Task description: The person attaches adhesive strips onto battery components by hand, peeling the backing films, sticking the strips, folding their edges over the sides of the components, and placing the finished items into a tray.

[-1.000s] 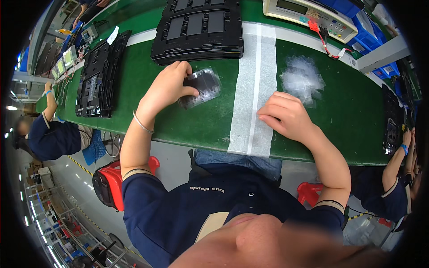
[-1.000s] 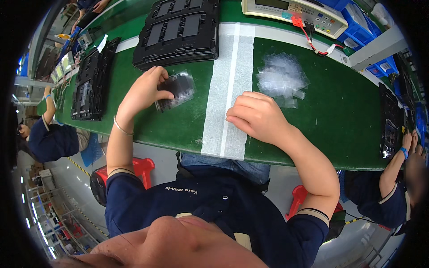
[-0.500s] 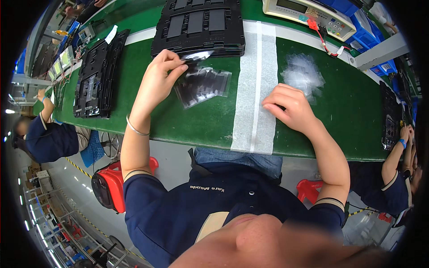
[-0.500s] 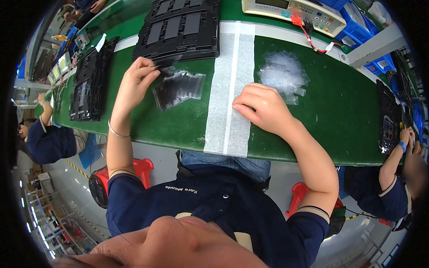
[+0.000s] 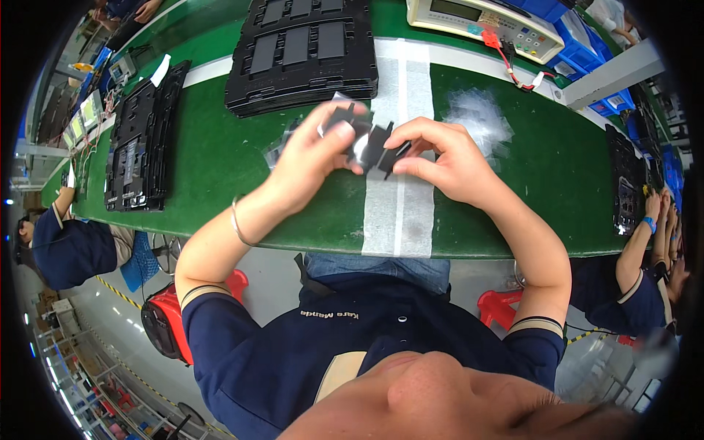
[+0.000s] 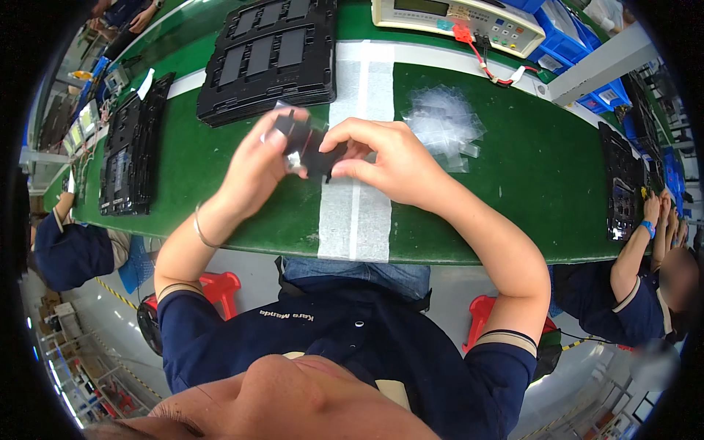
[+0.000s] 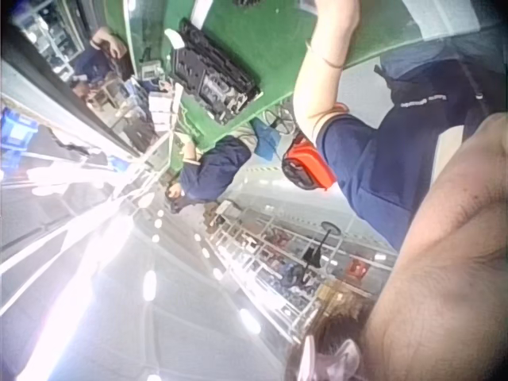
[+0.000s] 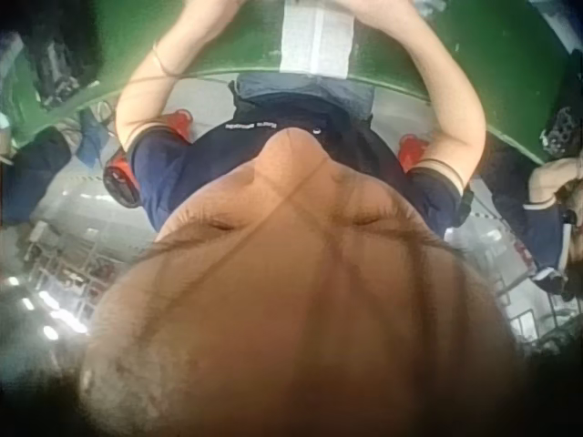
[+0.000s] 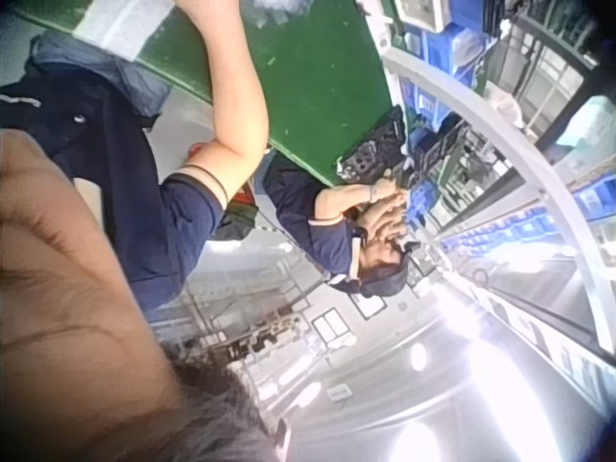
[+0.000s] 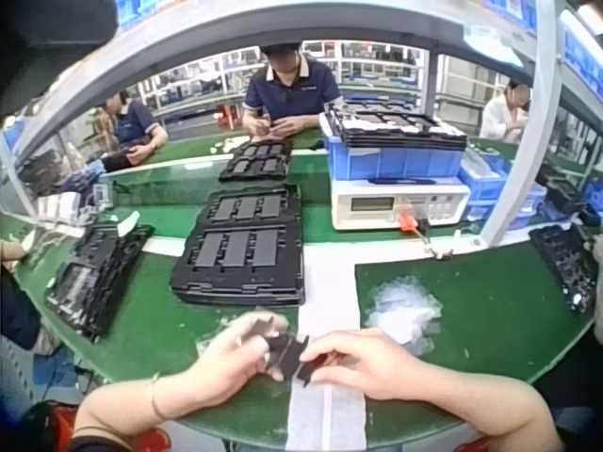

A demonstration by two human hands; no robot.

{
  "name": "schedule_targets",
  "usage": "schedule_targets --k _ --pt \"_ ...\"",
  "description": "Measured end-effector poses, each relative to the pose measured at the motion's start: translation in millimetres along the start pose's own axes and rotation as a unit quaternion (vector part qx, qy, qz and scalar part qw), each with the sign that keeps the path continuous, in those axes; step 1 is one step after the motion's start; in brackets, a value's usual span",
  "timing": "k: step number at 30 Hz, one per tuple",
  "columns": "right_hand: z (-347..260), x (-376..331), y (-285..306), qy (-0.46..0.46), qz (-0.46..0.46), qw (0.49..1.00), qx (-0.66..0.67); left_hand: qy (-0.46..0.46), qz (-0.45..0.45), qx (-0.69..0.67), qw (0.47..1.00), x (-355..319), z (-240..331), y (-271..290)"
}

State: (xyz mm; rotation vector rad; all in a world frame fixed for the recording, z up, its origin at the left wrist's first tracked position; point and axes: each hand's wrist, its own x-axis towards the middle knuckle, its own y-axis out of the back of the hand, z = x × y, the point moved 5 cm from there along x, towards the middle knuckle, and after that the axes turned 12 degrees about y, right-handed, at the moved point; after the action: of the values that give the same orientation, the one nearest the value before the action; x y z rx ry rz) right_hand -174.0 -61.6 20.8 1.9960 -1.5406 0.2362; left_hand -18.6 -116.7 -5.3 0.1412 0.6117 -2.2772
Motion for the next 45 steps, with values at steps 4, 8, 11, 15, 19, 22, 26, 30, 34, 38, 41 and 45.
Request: schedule_targets --k 4,8,11,15,19,22,26,30,34,38,41,45 --pt "-1.7 -9.1 2.6 -0.041 -0.08 0.996 -0.004 0.024 -0.021 0.149 0.988 11.7 19.7 4.5" --pt "0.2 -22.6 -3.6 -0.042 -0.123 0.991 0.009 0.051 -0.115 0.265 0.956 12.8 -9.0 -7.1" --pt "-4.3 -35.3 -2.2 -0.07 -0.196 0.978 -0.016 0.047 -0.104 0.311 0.943 10.9 -22.8 -12.3" --pt "-10.7 -52.9 -1.6 -0.049 -0.212 0.976 -0.02 -0.064 -0.124 0.434 0.89 -0.6 -20.2 -30.1" --pt "-18.1 -57.8 -5.5 -0.077 -0.221 0.972 -0.034 -0.064 -0.149 0.42 0.893 -3.8 -31.7 -40.2" --pt "-19.6 -61.4 -7.3 -0.044 -0.248 0.967 -0.032 -0.085 -0.147 0.432 0.886 -5.5 -34.3 -43.4" --pt "-13.0 -63.2 3.3 -0.073 -0.24 0.968 0.031 -0.131 -0.117 0.445 0.878 -7.1 -34.1 -40.3" --pt "9.9 -65.7 42.2 -0.175 -0.05 0.981 0.071 -0.174 -0.031 0.483 0.857 -5.4 -25.4 -30.6" --pt "26.4 -60.4 68.0 -0.143 -0.018 0.943 -0.299 -0.257 0.04 0.59 0.765 -5.3 -4.9 -25.6" --pt "24.8 -61.0 72.3 -0.054 0.042 0.906 -0.417 -0.191 0.042 0.663 0.722 0.2 14.1 10.2" --pt "21.4 -65.6 79.8 -0.026 0.088 0.9 -0.426 -0.125 0.052 0.69 0.711 -3.2 20.5 28.5" --pt "22.5 -72.5 79.5 -0.045 0.093 0.915 -0.391 -0.075 0.086 0.718 0.686 -9.7 23.3 36.8"
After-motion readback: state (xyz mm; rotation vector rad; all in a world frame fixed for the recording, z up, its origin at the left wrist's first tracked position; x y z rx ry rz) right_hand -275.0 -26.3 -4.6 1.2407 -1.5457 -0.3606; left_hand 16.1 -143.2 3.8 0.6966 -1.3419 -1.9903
